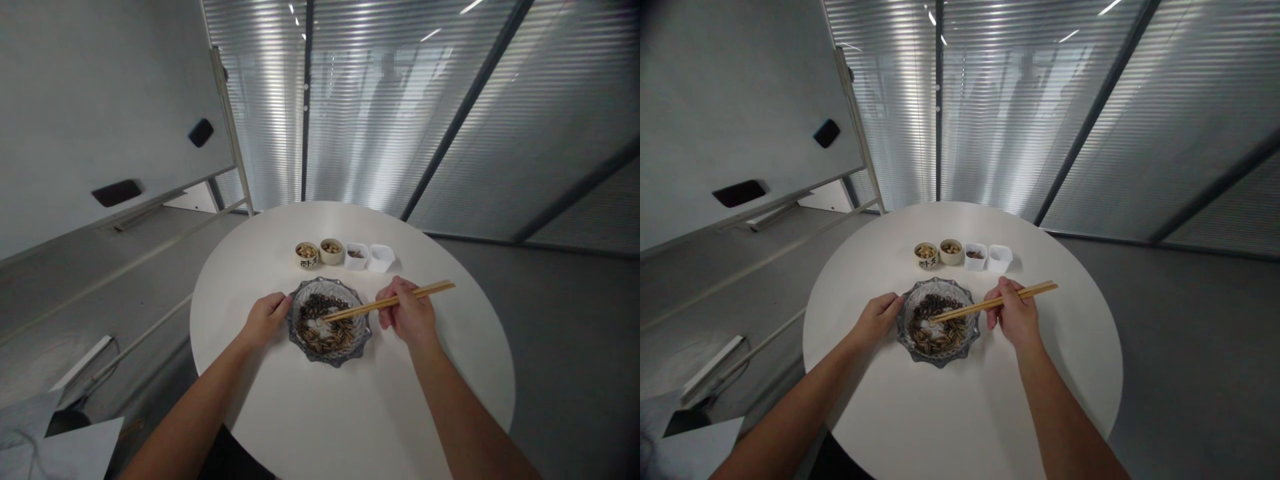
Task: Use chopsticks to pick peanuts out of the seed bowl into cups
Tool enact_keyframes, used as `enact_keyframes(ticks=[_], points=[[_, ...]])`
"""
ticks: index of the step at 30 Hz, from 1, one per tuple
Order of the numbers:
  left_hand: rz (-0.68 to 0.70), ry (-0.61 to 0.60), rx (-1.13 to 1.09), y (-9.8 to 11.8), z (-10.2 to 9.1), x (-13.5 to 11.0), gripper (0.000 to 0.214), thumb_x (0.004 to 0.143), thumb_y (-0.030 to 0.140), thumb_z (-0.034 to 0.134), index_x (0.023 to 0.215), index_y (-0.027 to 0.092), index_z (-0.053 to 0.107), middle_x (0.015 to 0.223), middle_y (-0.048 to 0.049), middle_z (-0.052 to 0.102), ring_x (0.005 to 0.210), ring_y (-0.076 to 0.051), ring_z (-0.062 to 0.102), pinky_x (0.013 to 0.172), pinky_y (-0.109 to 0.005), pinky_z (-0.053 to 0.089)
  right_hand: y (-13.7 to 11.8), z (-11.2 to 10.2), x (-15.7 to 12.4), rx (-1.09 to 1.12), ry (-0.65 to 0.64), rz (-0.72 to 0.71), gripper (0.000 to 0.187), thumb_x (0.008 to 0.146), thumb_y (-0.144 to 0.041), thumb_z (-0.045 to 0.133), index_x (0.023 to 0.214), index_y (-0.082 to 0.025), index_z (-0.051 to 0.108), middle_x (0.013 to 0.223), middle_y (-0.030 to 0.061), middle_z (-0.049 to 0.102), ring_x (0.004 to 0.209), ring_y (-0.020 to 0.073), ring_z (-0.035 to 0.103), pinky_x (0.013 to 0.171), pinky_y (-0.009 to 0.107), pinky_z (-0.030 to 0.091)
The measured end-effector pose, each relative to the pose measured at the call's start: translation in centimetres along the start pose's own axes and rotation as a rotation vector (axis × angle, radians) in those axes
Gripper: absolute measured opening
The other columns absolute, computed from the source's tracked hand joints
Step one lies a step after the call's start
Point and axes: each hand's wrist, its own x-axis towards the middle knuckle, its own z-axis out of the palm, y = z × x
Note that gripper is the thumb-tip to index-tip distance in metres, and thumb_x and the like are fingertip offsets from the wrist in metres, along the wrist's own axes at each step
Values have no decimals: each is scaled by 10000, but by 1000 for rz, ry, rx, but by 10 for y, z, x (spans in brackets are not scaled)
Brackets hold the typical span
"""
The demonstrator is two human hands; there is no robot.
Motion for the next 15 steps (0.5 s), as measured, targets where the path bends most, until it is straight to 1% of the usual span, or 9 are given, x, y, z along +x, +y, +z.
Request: enact_keyframes(ticks=[3, 5, 7, 10, 12, 15], points=[[-7, 3, -2, 0, 0, 0, 467, 968, 528, 451, 640, 196, 479, 631, 20, 443, 631, -136, 412, 580, -271, 300, -2, 0, 3, 45, 34, -6, 438, 826, -533, 734, 590, -195, 587, 433, -15, 574, 218, 118, 443, 201, 214, 324], [-9, 2, 2, 0, 0, 0, 469, 970, 532, 449, 643, 196, 474, 632, 21, 446, 627, -134, 407, 582, -270, 299, -2, -1, 6, 74, 99, -39, 424, 820, -531, 740, 611, -200, 578, 446, -25, 581, 232, 113, 444, 215, 217, 351], [-9, 3, 9, 0, 0, 0, 469, 970, 529, 451, 640, 196, 466, 630, 23, 446, 625, -133, 408, 584, -270, 298, -2, -4, 11, 98, 199, -114, 417, 819, -531, 741, 630, -201, 569, 475, -26, 606, 263, 110, 469, 246, 219, 393], [-1, 4, 22, 1, 0, 0, 466, 968, 521, 457, 635, 195, 466, 626, 24, 442, 632, -133, 418, 592, -268, 302, 1, -12, 20, 103, 342, -271, 423, 834, -539, 726, 644, -191, 578, 512, -19, 633, 326, 118, 530, 304, 235, 463], [1, 2, 25, 1, 0, 0, 464, 966, 519, 458, 636, 194, 475, 626, 24, 440, 636, -134, 424, 595, -268, 304, 2, -18, 26, 79, 403, -358, 437, 849, -555, 709, 654, -182, 591, 517, -16, 632, 354, 125, 559, 337, 252, 502], [-8, 3, 19, 1, 0, 0, 467, 965, 525, 452, 637, 195, 478, 624, 24, 438, 633, -134, 421, 590, -268, 302, 5, -24, 35, 36, 455, -430, 466, 879, -597, 660, 687, -178, 592, 527, -18, 634, 368, 128, 581, 377, 266, 539]])
